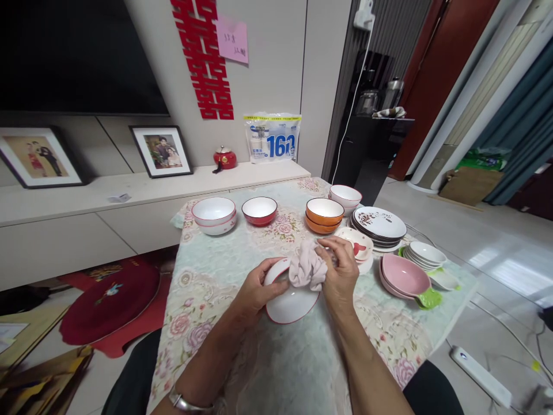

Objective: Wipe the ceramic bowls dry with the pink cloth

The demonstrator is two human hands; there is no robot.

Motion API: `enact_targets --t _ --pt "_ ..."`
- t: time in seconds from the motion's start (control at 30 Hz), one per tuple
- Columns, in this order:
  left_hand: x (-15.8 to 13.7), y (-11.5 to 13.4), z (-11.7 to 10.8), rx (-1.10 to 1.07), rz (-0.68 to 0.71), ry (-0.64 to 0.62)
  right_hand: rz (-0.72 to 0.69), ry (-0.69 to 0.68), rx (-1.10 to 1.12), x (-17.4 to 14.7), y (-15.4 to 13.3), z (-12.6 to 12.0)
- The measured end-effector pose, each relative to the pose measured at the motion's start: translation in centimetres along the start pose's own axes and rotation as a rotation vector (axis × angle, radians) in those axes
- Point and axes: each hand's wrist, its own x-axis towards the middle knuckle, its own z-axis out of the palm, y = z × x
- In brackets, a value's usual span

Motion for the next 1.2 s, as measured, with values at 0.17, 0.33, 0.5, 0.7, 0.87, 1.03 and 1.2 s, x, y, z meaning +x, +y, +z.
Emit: enact_targets --t 0.17,0.33,0.5,0.7,0.87,1.03,1.2 --pt "-0.3 0.4 0.4 -0.094 -0.062 -0.047 -0.225 0.023 -0.243 0.1 -0.8 -0.6" --pt "-0.1 0.5 0.6 -0.124 -0.095 0.031 -0.226 -0.280 -0.056 -0.4 -1.4 -0.7" --pt "0.1 0.1 0.2 -0.147 -0.068 0.058 -0.476 -0.555 -0.093 -0.5 -2.0 -0.3" --pt "0.0 -0.1 0.1 -0.072 -0.020 0.075 -0.507 -0.676 -0.260 -0.7 -1.6 0.3" --pt "-0.2 0.4 0.6 -0.174 0.046 0.164 -0.244 -0.634 -0.226 -0.6 0.5 0.5" --pt "-0.1 0.7 0.8 -0.284 0.136 0.255 0.165 -0.694 -0.231 -1.2 1.8 1.1" --pt "0.1 0.5 1.1 -0.333 0.159 0.209 0.267 -0.668 -0.135 -1.6 1.5 1.3"
